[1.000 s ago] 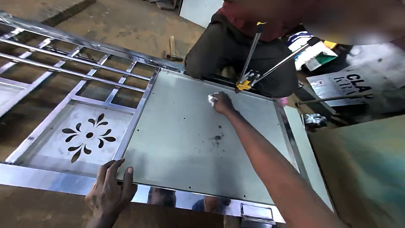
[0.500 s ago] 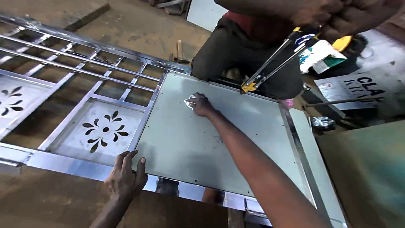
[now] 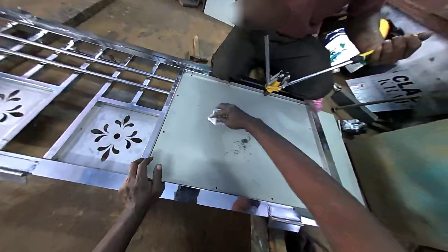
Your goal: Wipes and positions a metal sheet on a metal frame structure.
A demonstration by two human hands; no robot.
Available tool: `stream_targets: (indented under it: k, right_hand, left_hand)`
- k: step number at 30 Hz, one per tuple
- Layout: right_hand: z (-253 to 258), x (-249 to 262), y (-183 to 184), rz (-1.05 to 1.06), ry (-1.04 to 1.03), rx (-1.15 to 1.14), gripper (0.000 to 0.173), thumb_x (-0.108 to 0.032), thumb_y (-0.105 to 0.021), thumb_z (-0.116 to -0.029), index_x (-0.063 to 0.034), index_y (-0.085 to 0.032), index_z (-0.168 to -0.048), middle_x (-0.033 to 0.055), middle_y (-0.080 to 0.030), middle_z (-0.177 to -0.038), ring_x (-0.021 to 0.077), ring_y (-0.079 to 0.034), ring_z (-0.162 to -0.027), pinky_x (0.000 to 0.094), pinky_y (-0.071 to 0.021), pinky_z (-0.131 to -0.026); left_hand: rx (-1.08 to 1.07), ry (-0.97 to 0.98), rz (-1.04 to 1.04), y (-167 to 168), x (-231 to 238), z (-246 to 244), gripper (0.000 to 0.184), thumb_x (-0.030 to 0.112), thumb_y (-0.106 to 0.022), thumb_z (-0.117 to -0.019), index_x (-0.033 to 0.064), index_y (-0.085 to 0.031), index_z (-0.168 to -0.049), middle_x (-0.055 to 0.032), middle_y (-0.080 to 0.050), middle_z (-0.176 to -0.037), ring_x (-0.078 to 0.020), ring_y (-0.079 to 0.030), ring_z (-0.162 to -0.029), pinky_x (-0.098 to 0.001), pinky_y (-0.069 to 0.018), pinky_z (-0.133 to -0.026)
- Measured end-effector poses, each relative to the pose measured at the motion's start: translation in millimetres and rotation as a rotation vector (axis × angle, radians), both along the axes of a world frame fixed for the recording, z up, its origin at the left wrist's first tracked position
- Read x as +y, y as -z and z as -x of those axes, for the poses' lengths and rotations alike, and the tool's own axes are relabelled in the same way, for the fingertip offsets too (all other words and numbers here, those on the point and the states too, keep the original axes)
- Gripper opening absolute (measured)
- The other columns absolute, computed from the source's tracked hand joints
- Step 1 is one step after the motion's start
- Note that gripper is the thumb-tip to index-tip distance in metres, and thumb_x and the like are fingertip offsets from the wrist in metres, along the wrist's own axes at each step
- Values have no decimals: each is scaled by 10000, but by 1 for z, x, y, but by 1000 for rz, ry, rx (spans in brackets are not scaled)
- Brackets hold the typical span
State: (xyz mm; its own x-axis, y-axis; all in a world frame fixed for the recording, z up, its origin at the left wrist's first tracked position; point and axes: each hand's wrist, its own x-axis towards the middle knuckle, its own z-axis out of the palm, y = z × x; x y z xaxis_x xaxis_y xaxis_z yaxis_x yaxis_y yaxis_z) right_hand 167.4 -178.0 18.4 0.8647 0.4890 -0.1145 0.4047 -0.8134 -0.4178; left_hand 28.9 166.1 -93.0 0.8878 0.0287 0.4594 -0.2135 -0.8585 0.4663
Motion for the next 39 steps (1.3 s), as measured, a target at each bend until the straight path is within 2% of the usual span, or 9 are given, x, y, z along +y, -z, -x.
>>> stream_targets:
  k: [3, 10, 12, 16, 21, 29, 34, 37, 39]
  right_hand:
    - [-10, 21, 33, 74, -30, -20, 256, -104, -631, -974, -130, -778, -1182, 157, -649, -1305, 348, -576, -1245, 528, -443, -1077]
    - [94, -22, 42, 88, -207, -121, 277, -24, -677, -892, -148, -798, -1108, 106, -701, -1220, 307, -636, -1167, 489, -515, -1011]
    - [98, -40, 22, 69, -108, -27, 262, -28, -658, -927, -132, -796, -1125, 124, -688, -1252, 299, -632, -1182, 471, -504, -1034]
    - [63, -85, -14, 21, 324, 10, 247, -51, -634, -981, -50, -748, -1201, 200, -657, -1284, 346, -639, -1175, 518, -491, -1050]
    - [26, -128, 26, 102, 734, 32, 323, -182, -566, -1043, -88, -686, -1328, 253, -592, -1361, 419, -551, -1286, 575, -440, -1081]
    - [76, -84, 12, 150, 492, 175, 297, -139, -547, -1042, -65, -713, -1277, 210, -626, -1292, 354, -596, -1221, 502, -466, -1072]
    - [52, -132, -8, 60, 713, 60, 286, -129, -572, -1036, -30, -701, -1271, 272, -608, -1293, 403, -599, -1205, 543, -472, -1050]
    - [34, -166, 15, 141, 818, 12, 297, -163, -588, -1014, -54, -721, -1256, 277, -609, -1311, 430, -577, -1243, 586, -462, -1052]
    - [42, -158, 30, 194, 825, 20, 314, -198, -586, -1018, -75, -715, -1276, 251, -598, -1342, 424, -545, -1280, 580, -441, -1077]
  left_hand:
    - [13, 8, -7, 0, 1, -1, 555, 478, -397, -998, 46, -718, -1131, -192, -707, -1092, -353, -707, -815, -505, -527, -581]
    - [21, 19, 25, -1, 0, 0, 566, 480, -404, -1006, 23, -707, -1147, -214, -697, -1097, -370, -701, -828, -537, -526, -603]
    - [12, 13, 18, 0, 0, -1, 566, 482, -402, -1005, 26, -708, -1144, -213, -699, -1095, -372, -703, -837, -531, -530, -608]
    - [15, 12, 23, 2, -1, -1, 557, 473, -396, -1010, 33, -705, -1155, -217, -693, -1110, -377, -702, -862, -536, -529, -626]
    - [3, 14, 15, -3, -3, -2, 578, 494, -396, -1005, 25, -711, -1129, -211, -705, -1097, -362, -708, -848, -525, -529, -618]
    - [52, 13, 1, -1, -1, -1, 584, 508, -388, -1012, 36, -701, -1152, -214, -697, -1115, -374, -701, -883, -550, -524, -650]
    - [28, 18, 10, 0, -2, -2, 583, 502, -387, -1021, 23, -695, -1145, -220, -696, -1098, -372, -697, -906, -534, -529, -679]
    - [72, 23, 6, -3, -1, -1, 609, 522, -378, -1016, 19, -691, -1155, -224, -692, -1115, -387, -695, -926, -565, -529, -700]
    - [89, 27, 8, -2, 0, -1, 622, 532, -376, -1015, 16, -692, -1161, -231, -688, -1121, -391, -692, -935, -574, -530, -719]
